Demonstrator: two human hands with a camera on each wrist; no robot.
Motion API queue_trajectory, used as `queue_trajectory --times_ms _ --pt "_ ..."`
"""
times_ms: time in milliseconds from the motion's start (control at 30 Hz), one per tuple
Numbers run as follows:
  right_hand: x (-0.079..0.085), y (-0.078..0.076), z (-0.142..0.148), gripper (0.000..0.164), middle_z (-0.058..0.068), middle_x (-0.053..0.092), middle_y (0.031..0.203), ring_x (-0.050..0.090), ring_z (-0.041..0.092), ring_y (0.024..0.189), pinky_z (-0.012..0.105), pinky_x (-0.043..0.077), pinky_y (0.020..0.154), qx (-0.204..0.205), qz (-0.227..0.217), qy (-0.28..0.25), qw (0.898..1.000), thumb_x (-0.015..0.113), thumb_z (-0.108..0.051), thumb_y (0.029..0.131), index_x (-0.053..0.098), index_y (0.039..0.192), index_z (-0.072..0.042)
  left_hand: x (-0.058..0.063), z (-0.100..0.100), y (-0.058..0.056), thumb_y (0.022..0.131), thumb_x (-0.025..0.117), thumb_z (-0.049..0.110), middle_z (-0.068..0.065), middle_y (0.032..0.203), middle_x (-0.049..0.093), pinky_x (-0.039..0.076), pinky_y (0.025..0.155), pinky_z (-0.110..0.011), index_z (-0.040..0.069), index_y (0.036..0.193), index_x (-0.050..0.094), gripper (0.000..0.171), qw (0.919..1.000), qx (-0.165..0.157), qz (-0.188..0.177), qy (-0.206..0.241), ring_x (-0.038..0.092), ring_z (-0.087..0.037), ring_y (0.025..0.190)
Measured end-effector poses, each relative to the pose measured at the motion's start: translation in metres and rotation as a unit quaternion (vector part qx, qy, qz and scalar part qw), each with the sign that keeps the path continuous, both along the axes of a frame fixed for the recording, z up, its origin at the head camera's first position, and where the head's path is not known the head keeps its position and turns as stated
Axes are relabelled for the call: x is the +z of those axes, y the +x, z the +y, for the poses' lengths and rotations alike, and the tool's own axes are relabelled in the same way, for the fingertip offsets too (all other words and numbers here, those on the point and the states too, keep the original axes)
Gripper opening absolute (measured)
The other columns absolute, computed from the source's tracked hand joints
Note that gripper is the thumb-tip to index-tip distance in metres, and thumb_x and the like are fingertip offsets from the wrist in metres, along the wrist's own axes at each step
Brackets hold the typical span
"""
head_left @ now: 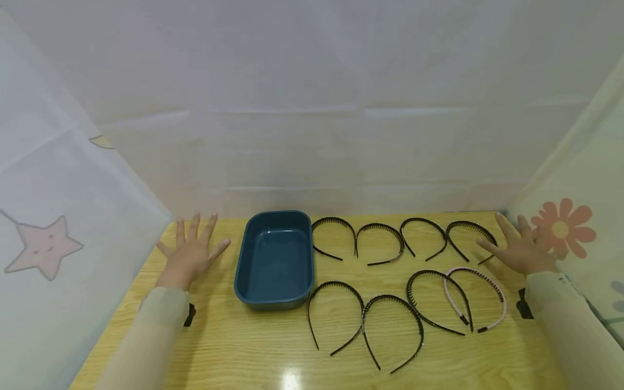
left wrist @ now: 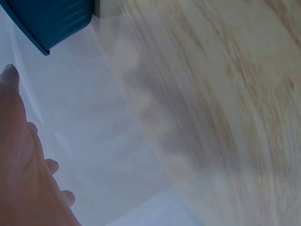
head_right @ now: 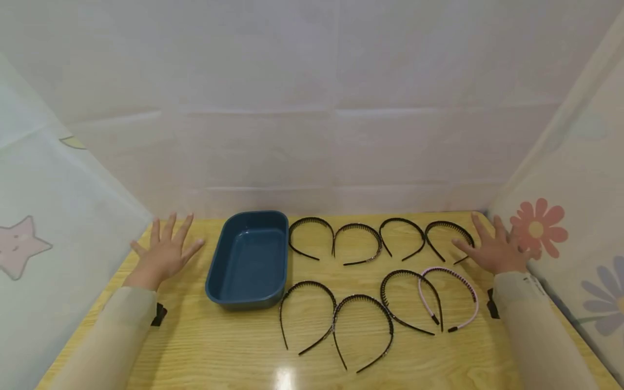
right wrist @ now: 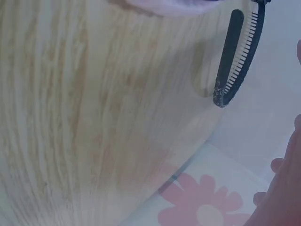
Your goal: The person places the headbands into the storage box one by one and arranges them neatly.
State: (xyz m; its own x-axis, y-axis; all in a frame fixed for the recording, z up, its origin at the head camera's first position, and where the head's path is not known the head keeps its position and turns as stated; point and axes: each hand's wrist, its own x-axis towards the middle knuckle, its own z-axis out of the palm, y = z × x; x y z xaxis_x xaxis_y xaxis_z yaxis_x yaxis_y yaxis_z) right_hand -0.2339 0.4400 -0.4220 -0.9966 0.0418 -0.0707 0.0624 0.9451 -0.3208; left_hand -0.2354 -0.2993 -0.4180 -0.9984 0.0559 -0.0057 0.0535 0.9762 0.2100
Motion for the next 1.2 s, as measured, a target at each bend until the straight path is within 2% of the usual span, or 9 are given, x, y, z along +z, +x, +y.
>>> queue_trajectory --times_ms 167,300,400,533,633,700,900,1067,1200 --pt "-0.004 -0.004 0.0 0.098 0.043 -0.02 0.155 -0.013 0.078 0.13 0.097 0.005 0.081 0.004 0.011 -0.007 1.0 0.042 -0.069 0.099 -0.013 0.162 -0.018 -0.001 0.009 0.014 0.1 0.031 0.072 -0.016 0.168 -0.017 -0.018 0.093 -0.089 0.029 0.164 -0.008 0.087 0.9993 -0.025 0.025 0.007 -0.027 -0.045 0.148" --pt "-0.01 -0.008 0.001 0.095 0.055 0.007 0.146 0.013 0.078 0.126 0.09 0.022 0.087 -0.021 0.032 -0.035 0.999 0.043 -0.057 0.104 -0.001 0.159 0.005 -0.006 0.018 0.028 0.102 0.035 0.067 -0.015 0.169 -0.011 -0.016 0.098 -0.086 0.023 0.165 -0.004 0.086 0.998 -0.049 0.036 0.018 -0.017 -0.044 0.151" --pt "-0.013 -0.011 0.002 0.088 0.055 0.024 0.138 0.031 0.071 0.12 0.08 0.036 0.088 -0.046 0.035 -0.084 0.995 0.045 -0.046 0.106 0.012 0.15 0.023 -0.009 0.024 0.038 0.103 0.036 0.066 -0.015 0.17 -0.006 -0.013 0.102 -0.085 0.021 0.165 -0.002 0.086 0.9971 -0.059 0.035 0.032 -0.012 -0.043 0.153" --pt "-0.017 -0.014 0.004 0.079 0.052 0.037 0.134 0.05 0.062 0.112 0.07 0.047 0.087 -0.071 0.01 -0.132 0.989 0.047 -0.036 0.106 0.021 0.143 0.03 -0.01 0.032 0.049 0.104 0.037 0.063 -0.017 0.17 -0.002 -0.006 0.107 -0.082 0.017 0.165 0.0 0.085 0.9952 -0.072 0.012 0.065 -0.008 -0.043 0.154" --pt "-0.02 -0.015 0.006 0.075 0.051 0.036 0.136 0.052 0.061 0.113 0.07 0.046 0.092 -0.087 -0.011 -0.14 0.986 0.047 -0.032 0.104 0.025 0.141 0.03 -0.012 0.038 0.055 0.105 0.038 0.06 -0.019 0.169 0.003 -0.001 0.11 -0.081 0.013 0.165 0.004 0.084 0.9932 -0.084 0.0 0.081 -0.002 -0.045 0.153" --pt "-0.022 -0.015 0.006 0.072 0.051 0.034 0.138 0.045 0.064 0.117 0.07 0.044 0.095 -0.095 -0.014 -0.135 0.986 0.048 -0.03 0.104 0.03 0.139 0.03 -0.012 0.042 0.057 0.105 0.04 0.059 -0.02 0.169 0.006 0.003 0.111 -0.08 0.011 0.165 0.008 0.083 0.9922 -0.093 0.001 0.083 0.002 -0.045 0.153" --pt "-0.026 -0.016 0.005 0.069 0.046 0.044 0.135 0.044 0.063 0.118 0.07 0.042 0.098 -0.125 -0.013 -0.136 0.983 0.056 -0.025 0.099 0.036 0.137 0.028 -0.012 0.054 0.062 0.105 0.044 0.056 -0.02 0.168 0.012 0.011 0.113 -0.077 0.004 0.163 0.016 0.082 0.9891 -0.123 0.009 0.08 0.01 -0.045 0.153" --pt "-0.028 -0.016 0.005 0.069 0.045 0.043 0.137 0.041 0.063 0.121 0.07 0.041 0.101 -0.15 -0.016 -0.168 0.974 0.058 -0.023 0.095 0.037 0.14 0.026 -0.013 0.059 0.063 0.105 0.045 0.055 -0.018 0.168 0.012 0.011 0.115 -0.075 0.002 0.162 0.019 0.082 0.9878 -0.136 0.01 0.076 0.012 -0.042 0.153" --pt "-0.029 -0.02 0.009 0.068 0.044 0.045 0.136 0.042 0.062 0.121 0.068 0.043 0.099 -0.152 -0.011 -0.167 0.974 0.057 -0.026 0.095 0.042 0.137 0.025 -0.013 0.059 0.063 0.105 0.045 0.056 -0.018 0.169 0.012 0.011 0.117 -0.073 0.002 0.162 0.019 0.083 0.9878 -0.137 0.011 0.072 0.012 -0.04 0.154"
